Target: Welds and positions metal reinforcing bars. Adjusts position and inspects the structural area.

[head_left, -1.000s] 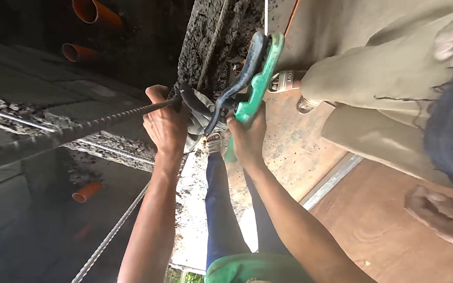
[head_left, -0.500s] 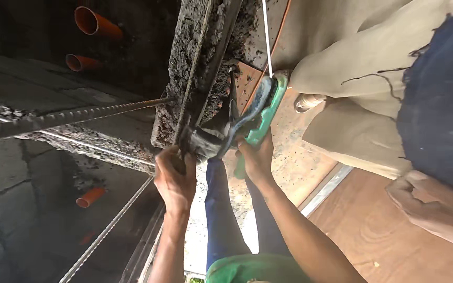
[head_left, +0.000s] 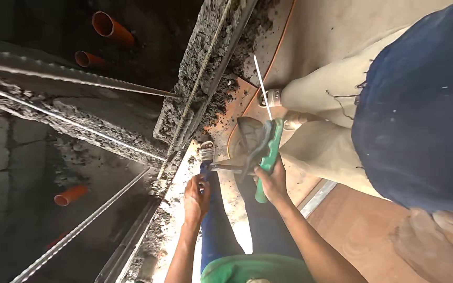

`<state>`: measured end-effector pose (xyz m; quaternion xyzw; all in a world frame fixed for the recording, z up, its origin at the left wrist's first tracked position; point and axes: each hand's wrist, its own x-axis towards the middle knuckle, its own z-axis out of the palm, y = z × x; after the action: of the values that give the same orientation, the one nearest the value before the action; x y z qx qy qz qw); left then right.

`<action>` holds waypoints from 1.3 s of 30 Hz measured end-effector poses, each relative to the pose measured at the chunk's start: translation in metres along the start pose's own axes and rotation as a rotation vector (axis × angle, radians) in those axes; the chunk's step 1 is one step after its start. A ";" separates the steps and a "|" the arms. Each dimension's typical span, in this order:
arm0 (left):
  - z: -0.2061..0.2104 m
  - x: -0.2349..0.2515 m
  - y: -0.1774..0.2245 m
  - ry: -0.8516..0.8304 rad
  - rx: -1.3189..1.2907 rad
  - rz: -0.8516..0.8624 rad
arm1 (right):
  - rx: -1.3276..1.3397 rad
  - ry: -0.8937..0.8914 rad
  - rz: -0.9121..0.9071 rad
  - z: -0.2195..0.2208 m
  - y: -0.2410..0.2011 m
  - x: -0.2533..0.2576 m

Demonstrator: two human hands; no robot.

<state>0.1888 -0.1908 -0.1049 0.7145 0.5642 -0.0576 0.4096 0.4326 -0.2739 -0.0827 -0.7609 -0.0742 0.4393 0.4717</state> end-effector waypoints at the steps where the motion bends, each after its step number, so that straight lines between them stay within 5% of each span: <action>1: 0.005 -0.009 -0.007 -0.025 -0.020 -0.040 | -0.007 -0.013 0.022 -0.005 0.004 -0.007; 14: 0.051 -0.156 -0.166 -0.206 -0.117 -0.518 | -0.458 -0.190 0.163 -0.056 0.079 -0.103; 25: 0.028 -0.256 -0.313 -0.214 -0.165 -0.493 | -0.544 -0.132 0.180 -0.022 0.173 -0.260; 31: 0.009 -0.327 -0.352 -0.220 -0.180 -0.543 | -0.588 -0.130 0.170 -0.022 0.170 -0.331; 39: 0.066 -0.360 -0.366 -0.264 -0.305 -0.620 | -0.572 -0.131 0.243 -0.029 0.201 -0.349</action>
<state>-0.2264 -0.4967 -0.1429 0.4269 0.6982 -0.1859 0.5438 0.1833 -0.5861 -0.0259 -0.8361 -0.1334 0.5019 0.1768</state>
